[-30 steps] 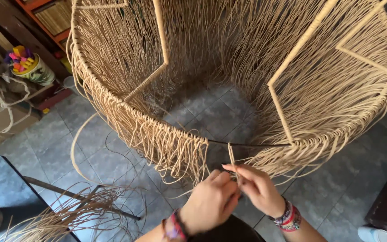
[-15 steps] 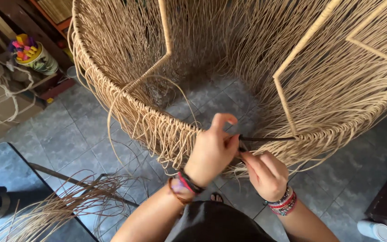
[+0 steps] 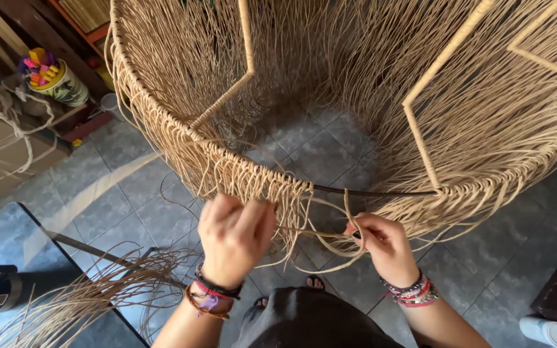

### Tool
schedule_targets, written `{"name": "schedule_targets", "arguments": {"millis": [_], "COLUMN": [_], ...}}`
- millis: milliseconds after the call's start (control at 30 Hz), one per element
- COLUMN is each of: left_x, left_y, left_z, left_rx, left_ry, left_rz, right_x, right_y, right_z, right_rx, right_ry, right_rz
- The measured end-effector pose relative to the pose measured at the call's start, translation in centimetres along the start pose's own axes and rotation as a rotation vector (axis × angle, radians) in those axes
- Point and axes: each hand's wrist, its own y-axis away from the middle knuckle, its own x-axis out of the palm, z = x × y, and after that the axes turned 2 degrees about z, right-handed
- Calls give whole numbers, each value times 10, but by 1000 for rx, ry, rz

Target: Weave natural fiber strands onto a circular frame to construct a lampshade.

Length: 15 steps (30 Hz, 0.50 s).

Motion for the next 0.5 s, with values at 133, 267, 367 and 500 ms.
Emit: {"name": "schedule_targets", "arguments": {"millis": [133,267,367,500], "left_x": [8,24,44,22], "left_y": [-14,-29,-25,-15], "left_z": [-15,-41,-23,7], "left_rx": [-48,56,161,-74], "left_ry": [-133,-78,-45,-146], "left_rz": [63,225,163,-11], "right_x": [3,11,11,8], "right_y": [-3,-4,-7,-3], "right_z": [-17,0,2,-13], "right_rx": [73,23,-15,-50], "right_ry": [-330,-341,-351,-402], "right_rz": [-59,3,33,22]}}
